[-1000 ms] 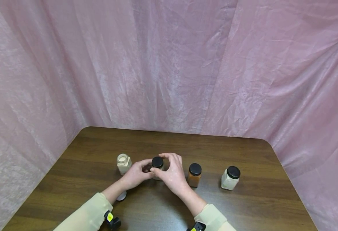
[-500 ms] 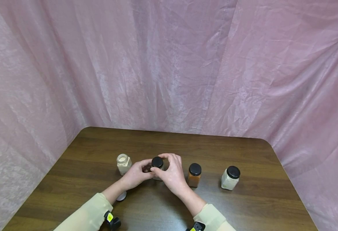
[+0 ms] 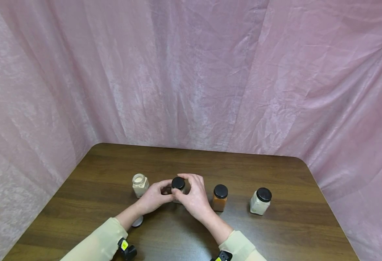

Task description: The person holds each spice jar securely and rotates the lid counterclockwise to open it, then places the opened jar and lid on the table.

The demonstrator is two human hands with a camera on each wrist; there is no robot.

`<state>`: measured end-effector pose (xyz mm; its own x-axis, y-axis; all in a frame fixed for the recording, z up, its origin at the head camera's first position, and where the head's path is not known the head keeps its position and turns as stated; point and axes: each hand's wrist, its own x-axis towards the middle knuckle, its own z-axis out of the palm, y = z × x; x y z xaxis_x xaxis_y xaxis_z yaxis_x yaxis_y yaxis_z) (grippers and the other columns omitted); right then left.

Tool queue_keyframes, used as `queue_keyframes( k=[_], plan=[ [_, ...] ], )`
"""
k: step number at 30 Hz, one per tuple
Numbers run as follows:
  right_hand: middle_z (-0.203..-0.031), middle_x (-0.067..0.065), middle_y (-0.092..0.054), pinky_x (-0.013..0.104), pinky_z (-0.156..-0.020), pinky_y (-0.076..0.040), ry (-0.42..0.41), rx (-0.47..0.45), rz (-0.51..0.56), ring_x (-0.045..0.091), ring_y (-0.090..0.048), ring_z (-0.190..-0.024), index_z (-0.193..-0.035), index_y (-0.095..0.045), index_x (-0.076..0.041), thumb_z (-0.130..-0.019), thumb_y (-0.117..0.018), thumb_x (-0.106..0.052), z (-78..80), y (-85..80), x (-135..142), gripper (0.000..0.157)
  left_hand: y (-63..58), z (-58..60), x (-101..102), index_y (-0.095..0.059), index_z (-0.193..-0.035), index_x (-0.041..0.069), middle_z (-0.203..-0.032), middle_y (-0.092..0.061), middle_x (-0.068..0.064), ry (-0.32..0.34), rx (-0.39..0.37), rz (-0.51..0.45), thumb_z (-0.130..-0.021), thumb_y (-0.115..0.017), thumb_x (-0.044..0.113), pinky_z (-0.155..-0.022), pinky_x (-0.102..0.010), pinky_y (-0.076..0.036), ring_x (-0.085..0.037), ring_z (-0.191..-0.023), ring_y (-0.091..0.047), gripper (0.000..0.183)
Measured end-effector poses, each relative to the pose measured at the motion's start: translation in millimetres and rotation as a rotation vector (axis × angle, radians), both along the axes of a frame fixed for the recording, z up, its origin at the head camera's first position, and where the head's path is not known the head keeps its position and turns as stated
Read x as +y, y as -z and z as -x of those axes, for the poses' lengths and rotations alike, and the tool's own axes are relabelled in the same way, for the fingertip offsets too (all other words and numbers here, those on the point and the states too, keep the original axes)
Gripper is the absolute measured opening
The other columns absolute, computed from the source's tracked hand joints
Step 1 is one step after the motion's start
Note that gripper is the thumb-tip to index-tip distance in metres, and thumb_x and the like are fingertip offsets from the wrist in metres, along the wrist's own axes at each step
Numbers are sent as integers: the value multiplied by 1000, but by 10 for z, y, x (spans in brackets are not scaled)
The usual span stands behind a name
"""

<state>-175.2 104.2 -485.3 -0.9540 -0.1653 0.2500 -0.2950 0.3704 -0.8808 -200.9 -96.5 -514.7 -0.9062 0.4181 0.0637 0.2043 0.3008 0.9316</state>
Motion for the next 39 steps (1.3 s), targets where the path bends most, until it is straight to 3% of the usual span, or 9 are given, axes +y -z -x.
queue_keyframes(
  k=[6,12,20,25,39],
  plan=[
    [-138,-9,-54,54,-107,-35,-17,-15,-10,15,-36,-134,-136,-63,-29,-89,-77,-23,-11,-9,-2,49,8,8,-1,-64,-137,16,-124,-69,0,-7,0,15,-90,-80,23,-92,-33,-53,-18,-113,-65,50],
    [-139,-10,-51,55,-107,-36,-34,-18,-33,15,-35,-135,-141,-58,-34,-91,-72,-20,-17,-12,-2,54,1,1,0,-63,-138,13,-124,-69,-2,-7,18,11,-90,-80,24,-94,-40,-53,-21,-115,-64,52],
    [-140,-12,-51,56,-108,-34,-39,-13,-31,13,-34,-136,-144,-56,-33,-90,-71,-19,-24,-14,1,58,-1,5,0,-63,-137,15,-124,-69,3,-2,12,25,-90,-81,27,-94,-37,-52,-18,-115,-64,52],
    [-140,-12,-52,54,-110,-32,-56,18,-28,14,-33,-138,-149,-53,-27,-89,-71,-16,-14,-9,8,63,-8,4,-2,-63,-137,15,-125,-69,2,8,14,17,-90,-81,26,-93,-35,-53,-18,-115,-65,51],
    [-140,-13,-51,52,-110,-31,-48,31,-24,13,-32,-138,-148,-53,-24,-85,-66,-4,-9,-10,32,68,14,10,21,-65,-135,11,-123,-70,-3,9,8,-21,-89,-82,23,-88,-31,-53,-19,-111,-66,51]
  ],
)
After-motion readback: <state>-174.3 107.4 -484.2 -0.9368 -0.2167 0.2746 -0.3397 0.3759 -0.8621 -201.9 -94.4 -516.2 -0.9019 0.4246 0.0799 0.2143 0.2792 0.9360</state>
